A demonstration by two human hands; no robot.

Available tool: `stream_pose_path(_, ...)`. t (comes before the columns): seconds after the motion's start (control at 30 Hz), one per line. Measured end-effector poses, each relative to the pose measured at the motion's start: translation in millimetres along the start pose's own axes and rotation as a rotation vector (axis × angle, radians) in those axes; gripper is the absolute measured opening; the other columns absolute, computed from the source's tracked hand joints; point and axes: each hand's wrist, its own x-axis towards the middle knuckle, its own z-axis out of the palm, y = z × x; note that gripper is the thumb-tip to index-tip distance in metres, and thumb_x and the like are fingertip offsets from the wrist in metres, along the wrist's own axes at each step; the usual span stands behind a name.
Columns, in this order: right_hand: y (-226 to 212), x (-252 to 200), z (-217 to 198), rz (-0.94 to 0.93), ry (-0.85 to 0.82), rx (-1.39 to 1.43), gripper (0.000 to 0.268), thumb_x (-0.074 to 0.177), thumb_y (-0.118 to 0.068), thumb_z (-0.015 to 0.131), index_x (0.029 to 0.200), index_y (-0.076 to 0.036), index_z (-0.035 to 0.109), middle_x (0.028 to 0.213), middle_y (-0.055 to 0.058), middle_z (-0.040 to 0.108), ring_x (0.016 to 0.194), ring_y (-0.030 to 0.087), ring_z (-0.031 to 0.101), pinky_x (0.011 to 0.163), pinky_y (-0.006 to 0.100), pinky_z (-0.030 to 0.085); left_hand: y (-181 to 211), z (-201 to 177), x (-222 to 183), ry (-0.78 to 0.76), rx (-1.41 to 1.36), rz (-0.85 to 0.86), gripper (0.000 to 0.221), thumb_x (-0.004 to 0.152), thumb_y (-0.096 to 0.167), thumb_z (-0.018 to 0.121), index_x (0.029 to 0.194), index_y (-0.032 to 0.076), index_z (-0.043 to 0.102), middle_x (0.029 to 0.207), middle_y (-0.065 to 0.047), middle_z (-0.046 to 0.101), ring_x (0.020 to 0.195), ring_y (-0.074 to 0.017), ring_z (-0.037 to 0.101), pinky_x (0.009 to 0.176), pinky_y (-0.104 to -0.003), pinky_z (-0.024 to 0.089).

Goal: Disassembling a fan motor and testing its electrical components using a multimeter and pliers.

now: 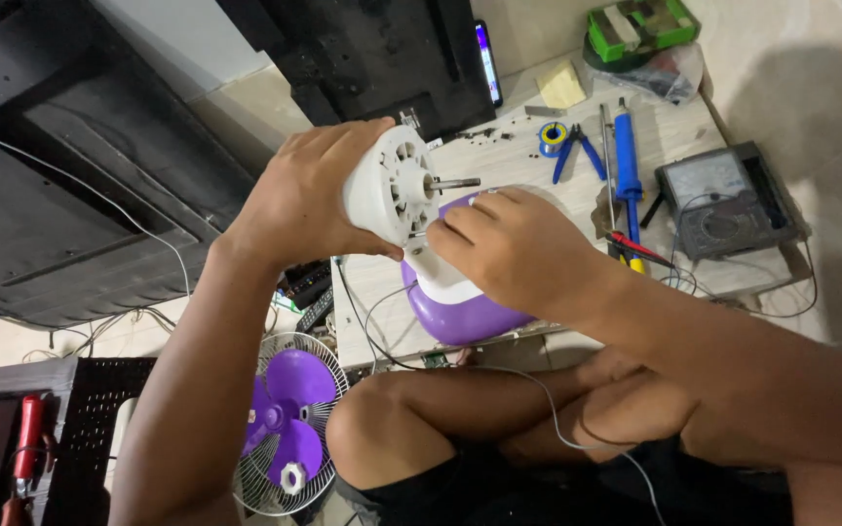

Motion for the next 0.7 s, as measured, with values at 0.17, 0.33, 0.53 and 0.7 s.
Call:
stream_pose_path(0.17, -12.3, -5.5, 14.7, 0.091, 0.065, 0.125, 0.016, 0.087, -0.013, 0.065, 0.102, -0.007, 0.064, 0.095, 0.009, 0.059, 0.077, 0.025, 0.058, 0.071, 0.037, 0.05, 3.2, 4.1, 1.1, 0.05, 0.041, 0.022, 0.108, 0.048, 0.037, 0.099, 0.142, 0.004, 0.059, 0.13, -0.012, 0.07, 0.113, -0.0314, 0.068, 0.103, -0.045, 0.047)
stream_pose_path(0.33, -30.9, -23.8, 44.8, 0.557, 0.185, 0.68, 0.01, 0.088, 0.002, 0.072, 0.095, -0.002, 0.067, 0.084, 0.007, 0.071, 0.061, 0.021, 0.061, 0.055, 0.033, 0.046, 6.5, 4.8, 1.5, 0.099, 0.084, 0.053, 0.1, 0.053, 0.039, 0.095, 0.139, 0.001, 0.06, 0.128, -0.013, 0.071, 0.107, -0.0302, 0.07, 0.1, -0.044, 0.048)
stream_pose_path(0.53, -62.4, -23.5, 75.8, 1.192, 0.321, 1.46, 0.01, 0.093, -0.001, 0.066, 0.101, 0.003, 0.07, 0.078, 0.007, 0.071, 0.064, 0.009, 0.056, 0.058, 0.02, 0.045, 8.5, 3.4, 0.6, 0.062, 0.066, -0.003, 0.106, 0.048, 0.037, 0.095, 0.141, 0.003, 0.059, 0.13, -0.013, 0.07, 0.111, -0.0321, 0.069, 0.101, -0.044, 0.048)
stream_pose_path(0.7, -64.2, -6.4, 44.3, 0.726, 0.386, 0.766, 0.008, 0.089, 0.0, 0.07, 0.097, 0.001, 0.07, 0.082, 0.006, 0.072, 0.056, 0.012, 0.051, 0.054, 0.025, 0.044, 11.6, -0.8, 0.0, 0.092, 0.033, 0.006, 0.101, 0.053, 0.041, 0.096, 0.14, 0.004, 0.059, 0.13, -0.014, 0.07, 0.112, -0.0331, 0.068, 0.1, -0.045, 0.047)
